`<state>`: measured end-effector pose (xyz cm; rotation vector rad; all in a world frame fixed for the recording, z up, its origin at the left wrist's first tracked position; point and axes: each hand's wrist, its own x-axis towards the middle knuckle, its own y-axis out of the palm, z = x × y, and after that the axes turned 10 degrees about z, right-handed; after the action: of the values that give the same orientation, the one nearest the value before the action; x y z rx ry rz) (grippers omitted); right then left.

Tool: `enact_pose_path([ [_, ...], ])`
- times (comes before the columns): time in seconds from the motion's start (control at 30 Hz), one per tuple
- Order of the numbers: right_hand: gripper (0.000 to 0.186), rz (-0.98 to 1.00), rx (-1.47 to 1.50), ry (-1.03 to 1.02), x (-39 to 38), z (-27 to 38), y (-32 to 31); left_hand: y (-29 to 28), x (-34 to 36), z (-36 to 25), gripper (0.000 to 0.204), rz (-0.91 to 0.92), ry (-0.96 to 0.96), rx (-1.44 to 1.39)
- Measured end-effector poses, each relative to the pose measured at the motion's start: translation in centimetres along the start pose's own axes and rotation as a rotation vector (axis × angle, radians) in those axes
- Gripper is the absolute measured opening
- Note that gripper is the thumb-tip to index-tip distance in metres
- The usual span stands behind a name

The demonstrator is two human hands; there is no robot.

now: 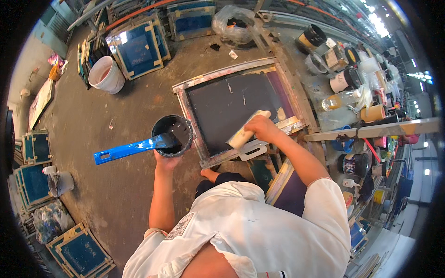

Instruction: The person pours a dark liquid from a bucket onto a screen printing frame and uses a roller to spread the liquid evenly across the screen surface. The person repeatedly dips the roller into the bucket and continues coating the screen.

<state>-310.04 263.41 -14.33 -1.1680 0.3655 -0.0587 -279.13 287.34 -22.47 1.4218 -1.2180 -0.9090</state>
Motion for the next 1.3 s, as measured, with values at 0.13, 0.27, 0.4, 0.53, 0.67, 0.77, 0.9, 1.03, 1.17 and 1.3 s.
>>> enact_pose_path([
  [0.13, 0.035, -0.095, 0.323, 0.395, -1.2, 1.3, -4.5, 0.0, 2.1, 0.8, 0.064, -0.097, -0.116, -0.081],
  [0.27, 0.03, -0.505, 0.638, 0.448, -3.4, 1.9, -4.8, 0.3, 4.3, 2.3, 0.064, -0.179, -0.233, -0.044],
  [0.4, 0.032, -0.782, 0.825, 0.39, -4.3, 4.2, -6.2, 3.4, 6.4, 3.4, 0.059, -0.173, -0.36, -0.023],
  [0.53, 0.031, -0.907, 0.809, 0.332, -4.8, 6.6, -8.7, 6.6, 9.0, 5.0, 0.061, -0.189, -0.433, 0.07],
  [0.67, 0.031, -0.949, 0.844, 0.266, -4.5, 10.1, -10.7, 7.8, 10.8, 6.6, 0.062, -0.188, -0.486, 0.108],
  [0.77, 0.03, -0.966, 0.845, 0.139, -4.1, 11.2, -11.1, 8.5, 12.3, 7.4, 0.06, -0.13, -0.507, 0.085],
  [0.9, 0.031, -0.952, 0.718, 0.092, -3.7, 12.0, -10.8, 9.2, 12.6, 7.2, 0.06, -0.094, -0.517, 0.022],
  [1.03, 0.033, -0.951, 0.492, -0.078, -2.2, 12.6, -11.3, 9.7, 12.5, 6.5, 0.062, -0.093, -0.512, -0.041],
  [1.17, 0.033, -0.918, 0.339, -0.136, -1.8, 12.1, -10.6, 10.8, 11.8, 5.7, 0.062, -0.13, -0.496, -0.034],
  [1.3, 0.032, -0.9, 0.193, -0.098, -1.9, 9.4, -10.2, 13.1, 11.0, 3.7, 0.062, -0.091, -0.439, -0.013],
])
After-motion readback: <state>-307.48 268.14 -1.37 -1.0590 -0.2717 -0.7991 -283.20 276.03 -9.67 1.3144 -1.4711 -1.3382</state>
